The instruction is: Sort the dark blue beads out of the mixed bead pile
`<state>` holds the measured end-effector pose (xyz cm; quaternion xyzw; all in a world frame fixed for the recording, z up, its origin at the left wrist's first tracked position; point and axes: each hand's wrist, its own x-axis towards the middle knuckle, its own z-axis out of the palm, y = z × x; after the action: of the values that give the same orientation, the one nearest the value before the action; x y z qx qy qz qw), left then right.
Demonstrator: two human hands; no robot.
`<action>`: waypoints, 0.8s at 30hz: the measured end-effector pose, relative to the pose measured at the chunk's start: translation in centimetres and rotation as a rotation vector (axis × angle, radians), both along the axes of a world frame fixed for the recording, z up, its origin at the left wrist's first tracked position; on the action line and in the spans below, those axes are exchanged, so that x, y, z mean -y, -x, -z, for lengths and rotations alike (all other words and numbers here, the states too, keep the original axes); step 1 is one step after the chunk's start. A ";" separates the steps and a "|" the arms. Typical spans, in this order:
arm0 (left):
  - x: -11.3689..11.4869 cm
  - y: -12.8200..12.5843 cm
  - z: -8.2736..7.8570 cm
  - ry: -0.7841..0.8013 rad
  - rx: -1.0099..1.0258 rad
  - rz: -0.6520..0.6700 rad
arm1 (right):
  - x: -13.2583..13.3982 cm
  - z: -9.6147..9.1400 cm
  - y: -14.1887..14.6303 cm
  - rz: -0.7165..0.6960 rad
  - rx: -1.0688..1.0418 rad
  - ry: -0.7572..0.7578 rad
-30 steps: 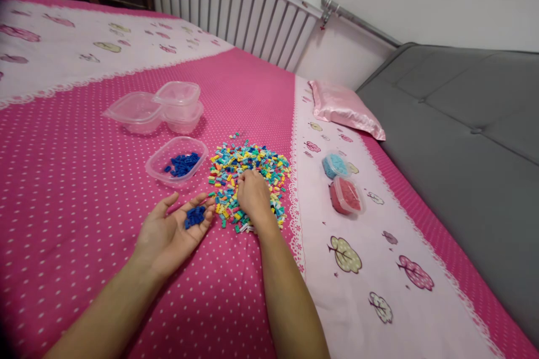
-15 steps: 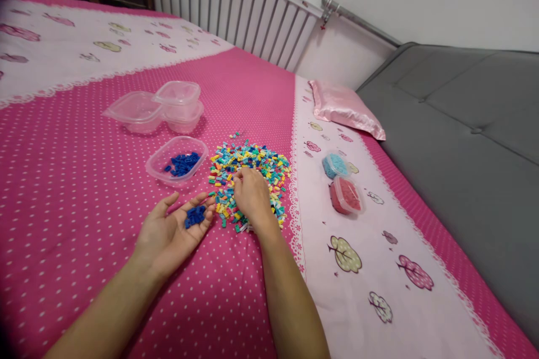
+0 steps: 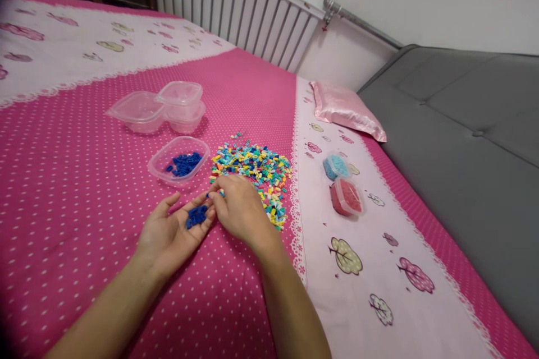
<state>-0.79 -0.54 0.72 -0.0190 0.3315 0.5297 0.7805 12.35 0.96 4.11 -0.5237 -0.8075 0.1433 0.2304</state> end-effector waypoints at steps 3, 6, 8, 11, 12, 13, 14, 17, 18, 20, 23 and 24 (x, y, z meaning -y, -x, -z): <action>0.0 0.0 0.0 -0.006 0.013 -0.005 | 0.1 0.0 0.1 -0.009 0.023 0.013; 0.0 0.0 0.0 0.002 0.007 -0.003 | -0.1 0.1 0.0 -0.011 0.007 0.012; 0.0 0.0 0.0 0.015 0.002 0.000 | -0.3 0.3 -0.2 0.019 -0.015 0.013; 0.0 0.0 0.1 0.032 -0.007 -0.003 | -0.9 0.8 -0.5 0.124 -0.014 0.014; 0.0 0.0 0.1 0.033 -0.010 -0.006 | -1.1 1.0 -0.6 0.159 -0.003 0.014; -0.1 0.0 0.1 0.034 -0.011 -0.008 | -1.3 1.3 -0.7 0.186 0.010 0.017; -0.1 0.0 0.1 0.034 -0.012 -0.008 | -1.5 1.5 -0.7 0.206 0.025 0.023; 0.0 0.0 0.1 0.036 -0.013 -0.007 | -2.1 2.5 -0.7 0.247 0.076 0.046; 0.0 0.0 0.1 0.036 -0.015 -0.009 | -2.3 2.8 -0.7 0.259 0.092 0.051; 0.0 0.0 0.0 0.034 -0.020 -0.013 | -2.6 3.5 -0.6 0.267 0.118 0.052; 0.1 0.0 -0.1 0.034 -0.020 -0.015 | -2.9 4.2 -0.6 0.205 0.135 0.044; 0.0 0.0 -0.1 0.035 -0.018 -0.015 | -3.0 4.4 -0.7 0.176 0.137 0.039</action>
<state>-0.76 -0.58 0.78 -0.0304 0.3475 0.5297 0.7731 13.00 3.95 -0.30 -0.6056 -0.7693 0.1020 0.1760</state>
